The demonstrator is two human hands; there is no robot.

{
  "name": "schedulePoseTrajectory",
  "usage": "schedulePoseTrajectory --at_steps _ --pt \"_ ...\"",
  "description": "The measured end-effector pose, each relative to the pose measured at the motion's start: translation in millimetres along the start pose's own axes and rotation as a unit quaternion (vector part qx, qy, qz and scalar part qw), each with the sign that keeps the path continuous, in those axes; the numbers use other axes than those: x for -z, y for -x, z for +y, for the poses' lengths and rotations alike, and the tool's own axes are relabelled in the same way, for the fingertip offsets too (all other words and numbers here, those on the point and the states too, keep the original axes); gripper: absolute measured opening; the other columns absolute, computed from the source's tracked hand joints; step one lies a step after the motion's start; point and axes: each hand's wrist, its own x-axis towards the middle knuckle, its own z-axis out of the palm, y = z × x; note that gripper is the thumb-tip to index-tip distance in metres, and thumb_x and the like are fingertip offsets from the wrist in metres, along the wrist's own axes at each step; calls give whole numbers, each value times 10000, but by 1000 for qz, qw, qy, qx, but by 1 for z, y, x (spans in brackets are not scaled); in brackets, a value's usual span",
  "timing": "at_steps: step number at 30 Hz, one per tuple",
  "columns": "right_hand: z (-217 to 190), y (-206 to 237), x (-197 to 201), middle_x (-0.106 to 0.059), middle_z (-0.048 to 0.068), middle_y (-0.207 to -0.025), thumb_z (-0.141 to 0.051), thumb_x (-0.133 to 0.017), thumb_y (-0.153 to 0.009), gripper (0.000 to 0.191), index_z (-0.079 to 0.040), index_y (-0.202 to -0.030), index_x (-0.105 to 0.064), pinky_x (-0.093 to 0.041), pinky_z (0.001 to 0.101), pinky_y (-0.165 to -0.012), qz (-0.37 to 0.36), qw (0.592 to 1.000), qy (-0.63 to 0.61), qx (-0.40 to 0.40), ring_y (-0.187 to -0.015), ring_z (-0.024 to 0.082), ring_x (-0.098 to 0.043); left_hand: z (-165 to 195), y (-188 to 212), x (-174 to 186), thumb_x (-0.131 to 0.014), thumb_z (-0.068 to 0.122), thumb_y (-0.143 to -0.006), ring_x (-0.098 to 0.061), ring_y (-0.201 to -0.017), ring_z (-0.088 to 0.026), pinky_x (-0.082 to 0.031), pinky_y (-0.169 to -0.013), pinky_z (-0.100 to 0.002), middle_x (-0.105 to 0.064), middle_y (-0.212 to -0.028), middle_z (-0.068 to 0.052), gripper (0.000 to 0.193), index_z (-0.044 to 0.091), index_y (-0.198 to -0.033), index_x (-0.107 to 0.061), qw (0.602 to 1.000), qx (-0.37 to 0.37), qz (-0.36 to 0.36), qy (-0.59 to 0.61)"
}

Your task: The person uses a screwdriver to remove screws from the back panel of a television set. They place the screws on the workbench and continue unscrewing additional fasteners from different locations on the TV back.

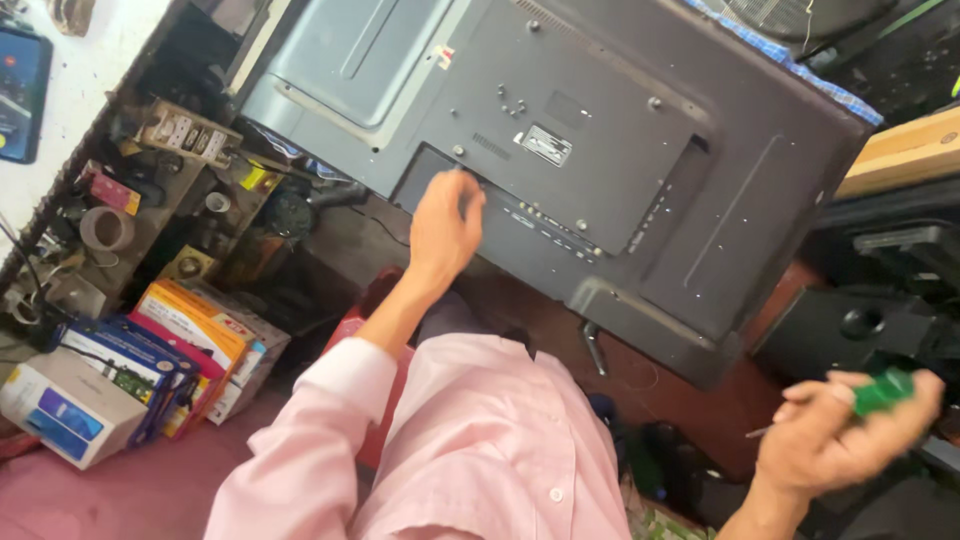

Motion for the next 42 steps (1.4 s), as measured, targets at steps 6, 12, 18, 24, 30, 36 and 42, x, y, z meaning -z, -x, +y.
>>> schedulePoseTrajectory --at_steps 6,12,18,24,30,36,42 --pt "-68 -20 -94 -677 159 -1075 22 -663 -1110 378 96 -1460 -540 -552 262 -796 -85 979 138 120 -865 190 -672 -39 -87 3 -682 171 -936 -652 -904 -379 -518 -719 -468 -625 -1126 -130 244 76 -1153 -623 997 25 36 -56" --pt "-119 -25 -156 -699 164 -1053 23 -724 -1100 351 94 -1410 -575 -554 297 -859 -123 954 211 174 -940 206 -683 -66 -116 -1 -677 209 -1007 -669 -887 -366 -514 -748 -496 -644 -1074 -95 125 92 -983 -639 995 38 -61 -74" --pt "-155 -21 -205 -691 147 -1031 26 -702 -1133 260 86 -1364 -599 -556 247 -858 -168 983 71 11 -912 164 -668 -73 -92 22 -688 89 -954 -694 -874 -344 -555 -747 -411 -690 -956 -144 100 37 -1032 -652 983 3 -96 158" --pt "-183 6 -255 -705 287 -1184 -7 -654 -1159 305 51 -1294 -388 -618 339 -1021 -230 969 -82 37 -1107 304 -738 -86 -24 41 -668 41 -991 -712 -806 -155 -604 -733 -292 -723 -918 -105 136 -48 -1091 -693 734 287 -288 543" --pt "-196 10 -289 -695 315 -1091 -99 -647 -1143 354 21 -1249 -331 -649 370 -934 -243 960 -137 27 -1011 338 -757 -102 -1 50 -665 34 -1004 -726 -831 -189 -608 -751 -300 -731 -969 -139 157 -65 -1125 -684 564 397 -227 688" --pt "-197 14 -304 -632 229 -1066 -119 -684 -1146 377 1 -1256 -345 -641 437 -950 -189 967 -171 22 -979 317 -751 -102 -6 51 -664 27 -1011 -736 -855 -215 -617 -762 -314 -729 -981 -159 153 -69 -1129 -685 529 384 -219 724" --pt "-194 17 -303 -622 219 -1073 -96 -685 -1174 376 7 -1244 -330 -625 462 -962 -185 970 -158 9 -985 308 -745 -102 -8 51 -662 21 -1008 -738 -853 -215 -617 -756 -312 -734 -977 -157 140 -70 -1113 -681 519 395 -212 727"
